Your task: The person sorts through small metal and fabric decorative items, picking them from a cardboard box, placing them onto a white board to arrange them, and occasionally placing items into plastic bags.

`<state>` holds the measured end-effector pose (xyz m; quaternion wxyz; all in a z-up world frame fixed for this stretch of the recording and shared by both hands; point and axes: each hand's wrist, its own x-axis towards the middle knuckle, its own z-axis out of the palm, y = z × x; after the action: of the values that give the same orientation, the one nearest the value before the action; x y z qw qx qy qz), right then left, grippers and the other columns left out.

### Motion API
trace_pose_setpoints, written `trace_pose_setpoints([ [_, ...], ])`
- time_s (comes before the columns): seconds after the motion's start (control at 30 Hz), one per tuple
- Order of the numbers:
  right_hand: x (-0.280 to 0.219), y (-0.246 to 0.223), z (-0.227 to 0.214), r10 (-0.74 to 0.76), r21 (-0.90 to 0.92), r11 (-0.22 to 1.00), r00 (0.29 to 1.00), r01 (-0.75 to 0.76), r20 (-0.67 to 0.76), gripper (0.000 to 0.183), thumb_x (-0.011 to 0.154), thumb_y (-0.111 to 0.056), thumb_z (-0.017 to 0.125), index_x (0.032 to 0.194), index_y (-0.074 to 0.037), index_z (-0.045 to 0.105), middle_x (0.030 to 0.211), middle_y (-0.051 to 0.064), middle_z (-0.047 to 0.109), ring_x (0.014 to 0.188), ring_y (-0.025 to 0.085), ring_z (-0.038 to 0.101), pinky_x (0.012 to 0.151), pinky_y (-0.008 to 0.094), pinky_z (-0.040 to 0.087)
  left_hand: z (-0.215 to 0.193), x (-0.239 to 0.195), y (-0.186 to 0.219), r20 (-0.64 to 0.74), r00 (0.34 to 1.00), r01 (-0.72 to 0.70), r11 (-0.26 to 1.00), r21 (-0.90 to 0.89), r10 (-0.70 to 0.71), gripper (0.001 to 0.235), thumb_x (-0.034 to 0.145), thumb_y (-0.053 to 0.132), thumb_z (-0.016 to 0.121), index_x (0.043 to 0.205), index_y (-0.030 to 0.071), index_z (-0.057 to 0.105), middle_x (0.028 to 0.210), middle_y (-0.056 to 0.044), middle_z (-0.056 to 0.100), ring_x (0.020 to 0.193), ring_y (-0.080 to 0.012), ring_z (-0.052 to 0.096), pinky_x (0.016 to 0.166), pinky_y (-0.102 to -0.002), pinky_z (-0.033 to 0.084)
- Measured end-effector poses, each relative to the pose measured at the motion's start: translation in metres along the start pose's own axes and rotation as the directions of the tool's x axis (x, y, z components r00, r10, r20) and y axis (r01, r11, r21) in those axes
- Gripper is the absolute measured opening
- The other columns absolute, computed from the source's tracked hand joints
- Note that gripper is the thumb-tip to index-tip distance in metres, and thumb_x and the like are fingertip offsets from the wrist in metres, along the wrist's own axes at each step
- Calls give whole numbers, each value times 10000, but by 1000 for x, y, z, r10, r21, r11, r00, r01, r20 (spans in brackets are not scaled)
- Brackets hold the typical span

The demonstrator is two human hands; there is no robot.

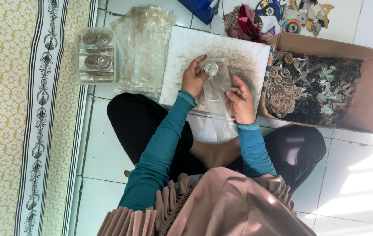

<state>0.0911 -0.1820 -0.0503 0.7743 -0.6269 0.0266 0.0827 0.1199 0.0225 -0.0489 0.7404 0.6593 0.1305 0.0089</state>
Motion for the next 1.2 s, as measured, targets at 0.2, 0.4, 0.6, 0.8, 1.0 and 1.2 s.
trace_pose_setpoints([
  [0.2, -3, -16, 7, -7, -236, 971, 999, 18, 51, 528, 944, 5, 686, 1448, -136, 612, 945, 54, 722, 686, 85, 624, 585, 224, 550, 2, -9, 22, -11, 936, -212, 587, 782, 352, 466, 1027, 96, 616, 1454, 279, 585, 1607, -80, 365, 1497, -365, 321, 1188, -645, 328],
  [0.4, -10, -12, 5, 10, -280, 960, 997, 12, 78, 547, 946, -6, 670, 1465, -164, 596, 895, 50, 718, 619, 75, 606, 535, 189, 508, -3, -12, 7, 397, 917, -398, 166, 902, 42, 577, 1170, 495, 241, 1686, 265, 124, 1759, -60, 70, 1611, -328, 67, 1271, -645, -53],
  [0.6, -28, -29, 11, 71, -312, 950, 991, -33, 112, 431, 964, -7, 641, 1373, -139, 668, 788, 87, 683, 468, 120, 558, 370, 238, 506, -16, -17, 5, 501, 856, -512, 75, 856, 125, 620, 1136, 578, 240, 1686, 333, 90, 1755, -44, -41, 1608, -355, -39, 1254, -695, -9],
  [0.8, -24, -22, -11, -11, -456, 889, 999, 32, 49, 345, 989, -19, 598, 1303, -112, 708, 765, 116, 698, 463, 153, 624, 323, 240, 467, -40, -27, -6, 313, 884, -390, 177, 904, 348, 586, 1152, 482, 266, 1638, 155, 298, 1720, -152, 182, 1581, -386, 163, 1234, -678, 71],
  [1.0, -32, -56, 21, -451, -710, 439, 818, 551, 356, 323, 984, -167, 745, 1306, -192, 740, 1201, 20, 732, 1119, 264, 669, 954, 388, 493, -55, -20, 2, 314, 833, -426, 165, 890, 455, 478, 1151, 445, 302, 1594, 299, 410, 1654, -56, 377, 1551, -358, 231, 1207, -647, 126],
  [1.2, -68, -28, 56, -118, -761, 149, 776, 631, 620, 658, 1003, -476, 625, 1543, -121, 505, 1644, 188, 394, 1548, 404, 272, 1232, 616, 161, -53, -14, 10, 524, 845, -531, 50, 846, 105, 554, 1142, 541, 170, 1667, 378, 109, 1751, 11, 123, 1597, -366, 65, 1225, -706, -25],
])
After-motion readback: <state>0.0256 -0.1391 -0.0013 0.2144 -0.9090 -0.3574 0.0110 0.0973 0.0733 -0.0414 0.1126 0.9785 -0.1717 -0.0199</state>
